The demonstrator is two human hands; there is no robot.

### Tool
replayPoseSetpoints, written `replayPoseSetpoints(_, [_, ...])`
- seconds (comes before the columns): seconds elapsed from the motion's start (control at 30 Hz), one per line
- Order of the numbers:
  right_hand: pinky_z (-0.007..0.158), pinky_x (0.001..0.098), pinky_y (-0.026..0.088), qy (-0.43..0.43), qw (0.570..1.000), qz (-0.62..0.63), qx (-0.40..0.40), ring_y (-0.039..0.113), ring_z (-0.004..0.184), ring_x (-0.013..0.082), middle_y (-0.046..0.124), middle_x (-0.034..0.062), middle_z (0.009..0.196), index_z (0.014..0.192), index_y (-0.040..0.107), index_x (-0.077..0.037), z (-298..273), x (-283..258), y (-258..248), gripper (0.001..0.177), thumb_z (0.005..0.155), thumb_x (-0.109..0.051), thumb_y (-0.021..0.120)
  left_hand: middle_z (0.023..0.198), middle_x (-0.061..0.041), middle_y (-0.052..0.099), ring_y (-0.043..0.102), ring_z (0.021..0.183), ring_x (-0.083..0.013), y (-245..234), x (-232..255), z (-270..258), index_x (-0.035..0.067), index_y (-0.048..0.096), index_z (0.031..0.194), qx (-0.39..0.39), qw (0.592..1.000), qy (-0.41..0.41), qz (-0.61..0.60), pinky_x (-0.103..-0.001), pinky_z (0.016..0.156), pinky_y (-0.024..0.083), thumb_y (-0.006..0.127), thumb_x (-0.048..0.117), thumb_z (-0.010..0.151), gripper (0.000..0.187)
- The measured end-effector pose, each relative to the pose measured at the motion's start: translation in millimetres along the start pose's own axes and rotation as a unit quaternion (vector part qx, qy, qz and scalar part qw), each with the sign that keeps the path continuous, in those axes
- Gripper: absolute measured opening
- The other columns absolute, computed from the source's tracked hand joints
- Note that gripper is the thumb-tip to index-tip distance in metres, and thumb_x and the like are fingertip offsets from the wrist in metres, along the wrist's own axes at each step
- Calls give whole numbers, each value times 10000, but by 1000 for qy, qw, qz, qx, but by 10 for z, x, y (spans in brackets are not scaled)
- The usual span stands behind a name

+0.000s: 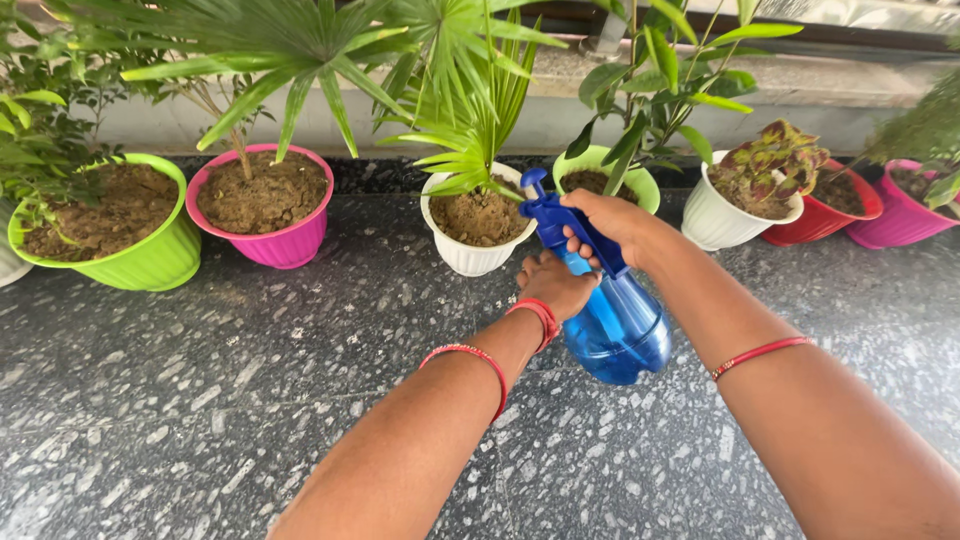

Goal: The person uses a blue manual pump sprayer to water a row of potted plants on a tiled balcony. They systematically move from one pot to the next, pumping the handle to generate pressure and spraying water onto the soil and leaves of various plants.

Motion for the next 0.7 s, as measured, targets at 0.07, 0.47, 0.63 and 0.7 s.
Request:
replayPoseSetpoints(0.07, [468, 321, 434, -4, 1000, 27, 4, 505, 498, 149, 611, 41, 656, 770, 603, -95, 68, -24, -17, 479, 931, -543, 545, 1533, -256, 283, 303, 1433, -461, -7, 11, -4, 6, 266, 1518, 2, 1000, 5, -23, -499, 1180, 325, 766, 465, 821, 973])
replayPoseSetpoints(0.47, [455, 323, 419, -47, 993, 93, 47, 502, 494, 142, 588, 29, 633, 741, 592, -102, 32, -158, 43, 540, 907, -614, 550, 1555, -232, 227, 260, 1444, -483, -101, -100, 157, 159, 167, 1581, 67, 995, 21, -67, -511, 1176, 315, 796, 372, 801, 1025])
replayPoseSetpoints(0.63, [476, 334, 446, -71, 993, 87, 32, 547, 519, 150, 637, 51, 662, 783, 625, -98, 167, -200, 68, 450, 894, -533, 585, 1526, -218, 273, 313, 1423, -468, -153, -107, 146, 207, 157, 1600, 71, 993, 7, -94, -517, 1158, 345, 776, 372, 789, 1033])
replayPoseSetpoints(0.7, [478, 337, 449, -79, 993, 83, 25, 551, 522, 153, 635, 56, 662, 787, 626, -94, 143, -244, 101, 455, 887, -537, 594, 1514, -222, 283, 312, 1420, -470, -180, -110, 144, 203, 150, 1602, 80, 991, 9, -104, -516, 1154, 347, 781, 367, 785, 1046])
Point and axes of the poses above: each hand's wrist, its own z-axis towards the middle knuckle, its own y-axis out of the palm, x = y × z, the point moved 7 cm from there along z, towards the middle knuckle
